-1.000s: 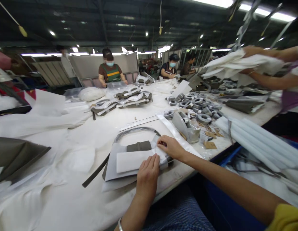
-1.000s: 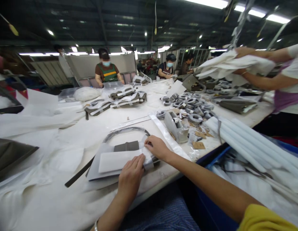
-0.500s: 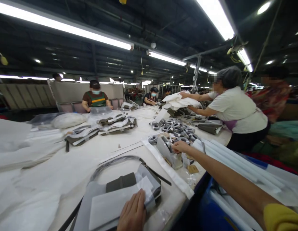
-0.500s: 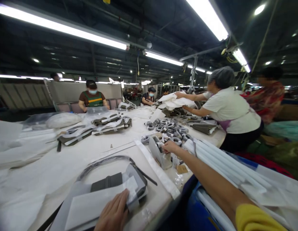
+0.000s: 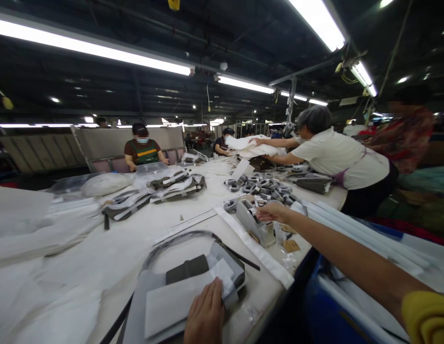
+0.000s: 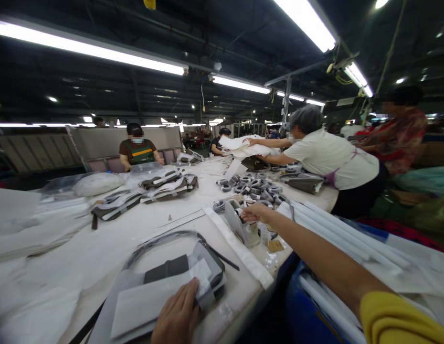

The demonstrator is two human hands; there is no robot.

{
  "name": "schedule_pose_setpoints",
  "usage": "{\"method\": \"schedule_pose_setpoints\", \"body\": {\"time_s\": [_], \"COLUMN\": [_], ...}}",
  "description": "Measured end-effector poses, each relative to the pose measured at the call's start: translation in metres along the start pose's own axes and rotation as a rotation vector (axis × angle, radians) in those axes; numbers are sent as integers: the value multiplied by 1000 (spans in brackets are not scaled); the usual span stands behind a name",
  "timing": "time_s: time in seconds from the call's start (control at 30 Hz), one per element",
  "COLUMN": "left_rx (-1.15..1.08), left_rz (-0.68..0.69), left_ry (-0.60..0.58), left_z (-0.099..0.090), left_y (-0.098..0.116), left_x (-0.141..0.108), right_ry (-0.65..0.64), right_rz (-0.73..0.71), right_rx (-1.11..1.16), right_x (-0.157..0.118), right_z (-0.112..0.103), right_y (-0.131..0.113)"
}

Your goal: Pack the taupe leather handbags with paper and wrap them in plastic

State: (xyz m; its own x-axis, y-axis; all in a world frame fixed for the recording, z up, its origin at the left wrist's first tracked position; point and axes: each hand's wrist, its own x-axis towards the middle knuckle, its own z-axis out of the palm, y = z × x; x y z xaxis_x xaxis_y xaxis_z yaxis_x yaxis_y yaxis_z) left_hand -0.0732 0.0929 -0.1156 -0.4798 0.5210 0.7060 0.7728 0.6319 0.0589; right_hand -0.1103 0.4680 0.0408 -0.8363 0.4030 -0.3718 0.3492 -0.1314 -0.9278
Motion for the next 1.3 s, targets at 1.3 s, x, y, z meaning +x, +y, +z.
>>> {"method": "schedule_pose_setpoints", "body": {"time_s": [1.3], "left_rx": [-44], "left_rz": [-25], "left_ry": [-127], "left_z": [-43], "left_y": [17], "left_x": [19], "right_ry": [270], "right_rz": [-381], "right_rx": [-571], "right_x": [-92], "right_z": [-54], "right_y": [98]}}
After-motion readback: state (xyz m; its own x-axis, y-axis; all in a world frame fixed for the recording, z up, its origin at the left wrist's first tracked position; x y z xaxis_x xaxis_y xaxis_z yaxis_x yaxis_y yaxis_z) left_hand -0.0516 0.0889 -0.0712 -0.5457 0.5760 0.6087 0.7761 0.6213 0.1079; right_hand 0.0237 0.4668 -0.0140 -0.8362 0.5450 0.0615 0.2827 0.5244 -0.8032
